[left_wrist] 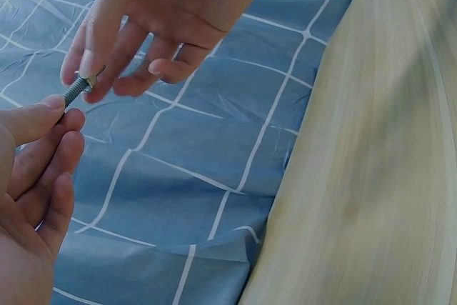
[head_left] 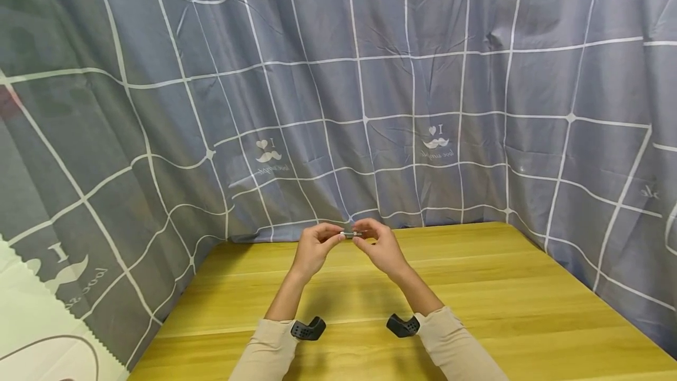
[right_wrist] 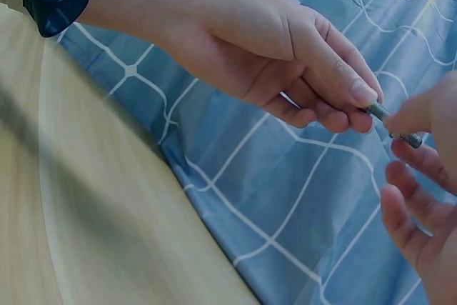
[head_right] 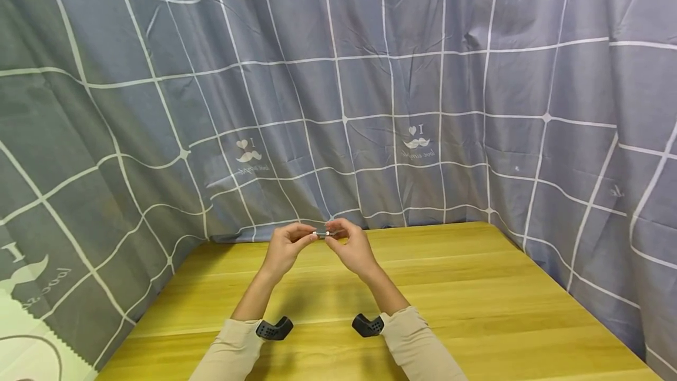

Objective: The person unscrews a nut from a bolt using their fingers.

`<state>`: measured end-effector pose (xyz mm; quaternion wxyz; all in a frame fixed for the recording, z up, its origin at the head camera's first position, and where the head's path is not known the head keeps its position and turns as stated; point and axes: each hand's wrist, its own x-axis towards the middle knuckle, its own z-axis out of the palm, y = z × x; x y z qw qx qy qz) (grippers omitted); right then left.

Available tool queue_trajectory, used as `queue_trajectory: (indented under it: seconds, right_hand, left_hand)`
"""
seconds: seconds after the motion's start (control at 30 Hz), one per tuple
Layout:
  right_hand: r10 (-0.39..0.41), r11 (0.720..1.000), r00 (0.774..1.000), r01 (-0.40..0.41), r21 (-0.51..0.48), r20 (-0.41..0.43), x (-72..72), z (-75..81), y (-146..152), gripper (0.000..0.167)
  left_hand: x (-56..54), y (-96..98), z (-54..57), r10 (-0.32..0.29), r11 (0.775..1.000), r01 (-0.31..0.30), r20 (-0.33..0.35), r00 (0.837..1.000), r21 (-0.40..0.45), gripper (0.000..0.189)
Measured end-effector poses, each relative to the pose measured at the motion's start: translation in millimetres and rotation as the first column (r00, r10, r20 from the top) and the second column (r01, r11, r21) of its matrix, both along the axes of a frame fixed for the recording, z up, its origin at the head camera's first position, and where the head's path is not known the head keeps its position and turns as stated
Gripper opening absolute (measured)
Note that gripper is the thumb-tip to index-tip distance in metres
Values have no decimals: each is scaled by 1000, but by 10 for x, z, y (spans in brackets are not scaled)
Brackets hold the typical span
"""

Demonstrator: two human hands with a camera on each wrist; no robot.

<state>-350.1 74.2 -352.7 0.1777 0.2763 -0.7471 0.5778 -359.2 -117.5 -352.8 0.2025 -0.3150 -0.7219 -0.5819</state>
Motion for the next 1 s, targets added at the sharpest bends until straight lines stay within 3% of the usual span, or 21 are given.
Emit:
queue_trajectory:
  seconds: [0.1,0.2,0.37,0.47,0.6,0.83,1.0]
  right_hand:
    - [-4,1000,999,4,-5,40,-6,-5,2,27]
    - [-22,1000,998,24,-16,62,-13,-8,-3,20]
    - [-22,999,1000,22,-25,7,2,-1,-10,12]
    - [-2,1000,1000,2,-20,-20,6,-5,-9,17]
    - [-5,1000,1000,5,-21,-9,5,-14,-11,24]
    - [-29,999,999,28,-37,-39,-5,-9,-30,12]
    - [-23,999,998,21,-46,-58,0,-8,-29,14]
  left_hand:
    - [-1,1,3,-3,1000,3,-3,1000,0,10]
    - [7,-3,11,8,1000,-8,-3,1000,-9,10]
    - [-5,-5,-2,18,1000,-18,7,1000,-2,10]
    - [-20,-5,-15,24,1000,-24,14,1000,14,10]
    - [-29,-3,-22,29,999,-29,9,1000,26,10]
    - [-26,-6,-11,30,999,-30,-6,1000,28,10]
    - [-26,-8,-11,30,999,-29,-11,1000,24,10]
